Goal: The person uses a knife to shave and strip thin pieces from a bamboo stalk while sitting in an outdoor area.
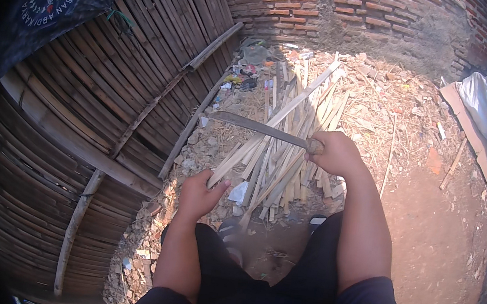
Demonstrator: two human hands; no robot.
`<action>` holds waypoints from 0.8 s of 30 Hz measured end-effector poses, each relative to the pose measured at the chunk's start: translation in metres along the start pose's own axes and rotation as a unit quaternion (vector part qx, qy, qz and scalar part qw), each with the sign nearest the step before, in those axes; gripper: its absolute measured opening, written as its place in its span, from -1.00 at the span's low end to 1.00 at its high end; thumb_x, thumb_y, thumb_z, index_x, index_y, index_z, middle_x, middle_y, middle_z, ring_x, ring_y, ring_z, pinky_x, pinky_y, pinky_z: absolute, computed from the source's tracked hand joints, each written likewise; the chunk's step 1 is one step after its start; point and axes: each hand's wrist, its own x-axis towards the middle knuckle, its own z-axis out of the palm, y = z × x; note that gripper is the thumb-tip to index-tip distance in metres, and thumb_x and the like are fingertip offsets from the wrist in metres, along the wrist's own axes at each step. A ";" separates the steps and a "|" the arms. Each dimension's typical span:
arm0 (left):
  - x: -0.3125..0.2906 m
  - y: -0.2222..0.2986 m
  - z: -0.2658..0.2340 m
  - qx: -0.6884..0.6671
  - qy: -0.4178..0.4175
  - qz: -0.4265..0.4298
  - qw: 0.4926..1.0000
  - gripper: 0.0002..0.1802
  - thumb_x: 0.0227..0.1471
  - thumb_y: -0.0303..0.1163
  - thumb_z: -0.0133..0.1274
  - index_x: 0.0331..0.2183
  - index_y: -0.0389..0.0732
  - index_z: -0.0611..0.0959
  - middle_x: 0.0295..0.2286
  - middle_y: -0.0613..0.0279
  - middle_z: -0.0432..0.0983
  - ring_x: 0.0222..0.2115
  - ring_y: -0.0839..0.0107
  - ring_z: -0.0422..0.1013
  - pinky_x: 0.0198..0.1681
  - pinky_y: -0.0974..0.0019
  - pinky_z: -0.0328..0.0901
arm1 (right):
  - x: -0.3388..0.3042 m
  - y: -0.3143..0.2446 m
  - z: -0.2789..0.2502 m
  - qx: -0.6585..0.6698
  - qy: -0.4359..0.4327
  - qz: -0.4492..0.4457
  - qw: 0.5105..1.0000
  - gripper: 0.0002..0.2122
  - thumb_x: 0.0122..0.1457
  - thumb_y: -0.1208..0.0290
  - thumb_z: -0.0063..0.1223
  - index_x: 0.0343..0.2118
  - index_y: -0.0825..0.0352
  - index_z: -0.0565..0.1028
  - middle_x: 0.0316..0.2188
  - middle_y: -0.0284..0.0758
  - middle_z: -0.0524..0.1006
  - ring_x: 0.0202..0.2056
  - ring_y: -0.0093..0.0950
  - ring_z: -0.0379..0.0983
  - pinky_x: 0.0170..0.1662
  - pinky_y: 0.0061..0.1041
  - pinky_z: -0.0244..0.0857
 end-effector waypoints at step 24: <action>-0.001 0.001 -0.002 0.017 0.008 0.012 1.000 -0.53 0.05 -0.04 0.41 -0.29 -0.32 0.75 -0.52 -0.06 0.65 -0.50 0.09 0.61 -0.35 0.11 0.44 | 0.004 0.018 0.000 0.075 0.110 0.082 0.988 -0.61 0.13 0.14 0.41 -0.08 0.30 0.66 -0.25 -0.05 0.68 -0.15 -0.05 0.64 -0.06 -0.13 0.49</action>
